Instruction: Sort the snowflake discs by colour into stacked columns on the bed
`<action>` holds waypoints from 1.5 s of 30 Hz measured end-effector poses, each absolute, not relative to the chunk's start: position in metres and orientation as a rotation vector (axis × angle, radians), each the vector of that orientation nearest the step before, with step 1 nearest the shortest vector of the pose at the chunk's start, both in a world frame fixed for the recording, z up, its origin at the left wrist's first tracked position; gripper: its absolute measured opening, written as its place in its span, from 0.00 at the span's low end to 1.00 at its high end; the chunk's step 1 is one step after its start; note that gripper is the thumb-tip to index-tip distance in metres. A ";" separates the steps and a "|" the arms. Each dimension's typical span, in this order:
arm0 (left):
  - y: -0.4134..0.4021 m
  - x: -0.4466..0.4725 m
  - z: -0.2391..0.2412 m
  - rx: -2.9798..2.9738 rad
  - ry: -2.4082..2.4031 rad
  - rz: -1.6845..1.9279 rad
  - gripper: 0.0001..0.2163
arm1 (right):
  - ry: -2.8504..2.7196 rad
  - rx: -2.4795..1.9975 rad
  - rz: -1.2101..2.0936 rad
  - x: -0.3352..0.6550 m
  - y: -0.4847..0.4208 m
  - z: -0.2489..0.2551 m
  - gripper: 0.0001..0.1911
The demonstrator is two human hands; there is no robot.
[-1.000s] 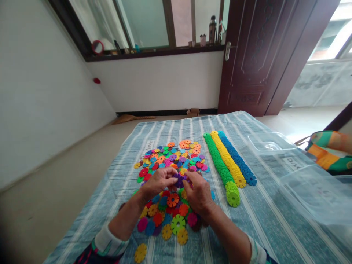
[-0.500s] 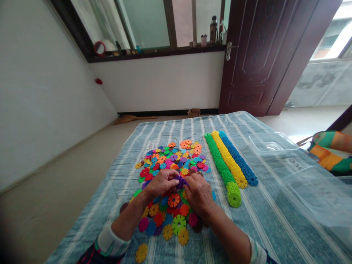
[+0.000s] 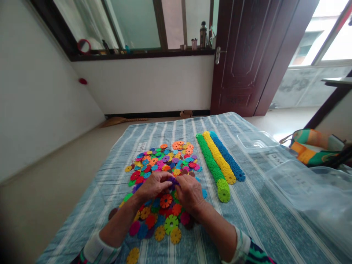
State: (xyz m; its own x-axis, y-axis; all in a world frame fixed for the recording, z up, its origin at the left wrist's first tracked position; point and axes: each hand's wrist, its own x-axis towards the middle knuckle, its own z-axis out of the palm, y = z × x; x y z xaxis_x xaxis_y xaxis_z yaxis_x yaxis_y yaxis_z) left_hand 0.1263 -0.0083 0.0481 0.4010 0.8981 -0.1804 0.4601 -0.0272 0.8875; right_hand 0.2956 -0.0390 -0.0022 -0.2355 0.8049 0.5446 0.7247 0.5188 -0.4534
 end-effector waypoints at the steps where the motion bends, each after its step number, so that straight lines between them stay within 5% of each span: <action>1: -0.007 0.126 0.048 1.673 1.211 0.540 0.10 | -2.006 -1.257 0.130 0.295 -0.039 -0.002 0.05; 33: -0.006 0.119 0.062 1.687 1.336 0.595 0.10 | -1.969 -1.405 0.036 0.312 -0.025 0.009 0.11; 39: -0.004 0.118 0.058 1.691 1.359 0.585 0.10 | -2.081 -1.437 0.032 0.317 -0.027 0.015 0.04; 45: -0.002 0.121 0.060 1.724 1.337 0.577 0.11 | -2.193 -1.491 -0.002 0.312 -0.031 0.016 0.12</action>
State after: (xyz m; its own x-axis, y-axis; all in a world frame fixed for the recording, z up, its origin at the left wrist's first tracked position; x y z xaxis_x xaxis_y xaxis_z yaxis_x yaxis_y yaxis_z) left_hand 0.1205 -0.0023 0.0601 0.3199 0.9372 -0.1389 0.5415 -0.0605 0.8385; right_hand 0.3121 -0.0308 0.0165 -0.2874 0.8749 0.3897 0.8756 0.4049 -0.2633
